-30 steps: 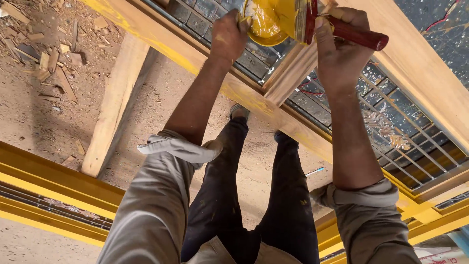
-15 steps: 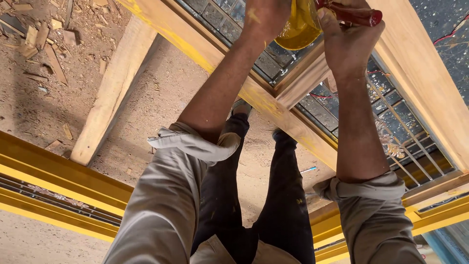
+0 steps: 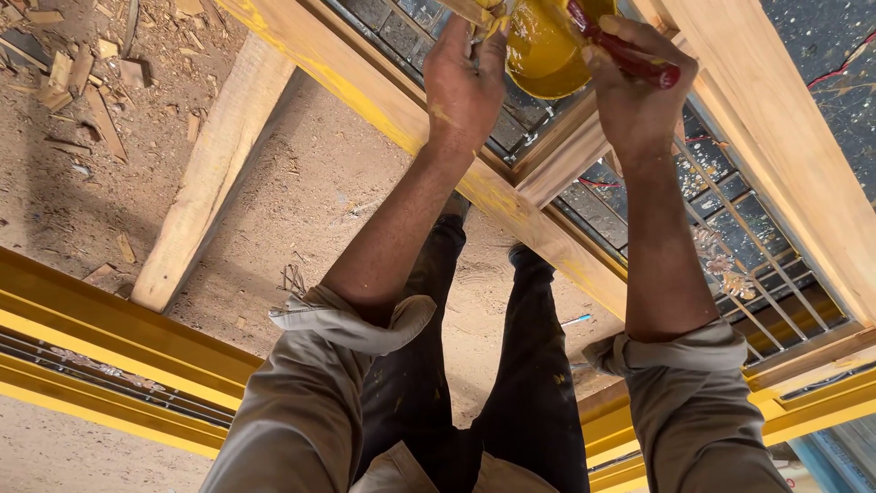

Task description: The person paints wooden window and door frames yellow using a paintbrush, dipping the brush into a paint can and applying yellow paint along the frame rails and edges, working across different sections of the frames.

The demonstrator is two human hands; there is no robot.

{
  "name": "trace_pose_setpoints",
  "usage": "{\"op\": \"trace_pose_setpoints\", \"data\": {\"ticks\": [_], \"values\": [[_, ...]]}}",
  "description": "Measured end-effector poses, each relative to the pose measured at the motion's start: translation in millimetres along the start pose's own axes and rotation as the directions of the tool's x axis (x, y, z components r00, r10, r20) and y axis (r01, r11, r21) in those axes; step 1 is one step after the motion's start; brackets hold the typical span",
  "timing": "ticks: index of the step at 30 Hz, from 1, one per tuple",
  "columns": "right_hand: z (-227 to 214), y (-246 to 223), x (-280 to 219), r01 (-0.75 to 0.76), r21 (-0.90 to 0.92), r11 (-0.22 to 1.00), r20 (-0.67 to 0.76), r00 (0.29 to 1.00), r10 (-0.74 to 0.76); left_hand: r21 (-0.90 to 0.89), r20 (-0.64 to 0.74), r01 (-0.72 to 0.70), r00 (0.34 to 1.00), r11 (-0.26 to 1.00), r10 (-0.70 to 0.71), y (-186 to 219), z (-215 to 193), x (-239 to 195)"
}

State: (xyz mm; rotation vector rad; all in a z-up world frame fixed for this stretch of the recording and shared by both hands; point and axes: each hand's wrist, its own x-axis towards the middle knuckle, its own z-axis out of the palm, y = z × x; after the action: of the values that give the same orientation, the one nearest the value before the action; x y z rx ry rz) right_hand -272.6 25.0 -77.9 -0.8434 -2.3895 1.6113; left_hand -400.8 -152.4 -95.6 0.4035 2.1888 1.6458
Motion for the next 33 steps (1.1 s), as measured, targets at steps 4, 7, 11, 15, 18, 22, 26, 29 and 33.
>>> {"op": "trace_pose_setpoints", "data": {"ticks": [4,7,11,15,18,22,26,29,33], "values": [[-29,-9,-17,-0.009,0.122,0.993,-0.207,0.978,0.034,-0.08,-0.035,0.03,0.999,0.996,-0.033,-4,3,6],[-40,-17,-27,-0.068,0.275,0.959,-0.341,0.926,0.163,-0.078,-0.047,0.014,0.999,0.997,-0.017,-5,2,12],[-47,-16,-44,-0.099,0.39,0.915,-0.476,0.829,0.293,-0.051,-0.043,0.088,0.995,0.995,-0.09,-5,-7,20],[-37,-21,-66,-0.079,0.347,0.934,-0.595,0.751,0.285,-0.141,0.047,0.124,0.992,0.982,-0.118,-41,-28,30],[-29,-12,-85,-0.077,0.254,0.964,-0.676,0.699,0.234,-0.354,0.109,0.252,0.968,0.901,-0.228,-55,-35,31],[0,0,-88,0.061,0.679,0.732,-0.588,0.642,0.492,-0.219,0.071,0.233,0.972,0.948,-0.223,-61,-73,20],[1,7,-109,0.134,0.788,0.6,-0.578,0.495,0.649,0.365,0.147,-0.091,0.988,0.927,0.039,-57,-111,-20],[-7,13,-131,0.216,0.848,0.483,-0.526,0.444,0.725,0.363,0.218,-0.221,0.965,0.905,0.147,21,-84,-61],[-21,57,-183,0.356,0.93,0.09,-0.293,0.574,0.764,0.326,0.199,0.035,0.974,0.945,-0.104,27,-79,-144]]}}
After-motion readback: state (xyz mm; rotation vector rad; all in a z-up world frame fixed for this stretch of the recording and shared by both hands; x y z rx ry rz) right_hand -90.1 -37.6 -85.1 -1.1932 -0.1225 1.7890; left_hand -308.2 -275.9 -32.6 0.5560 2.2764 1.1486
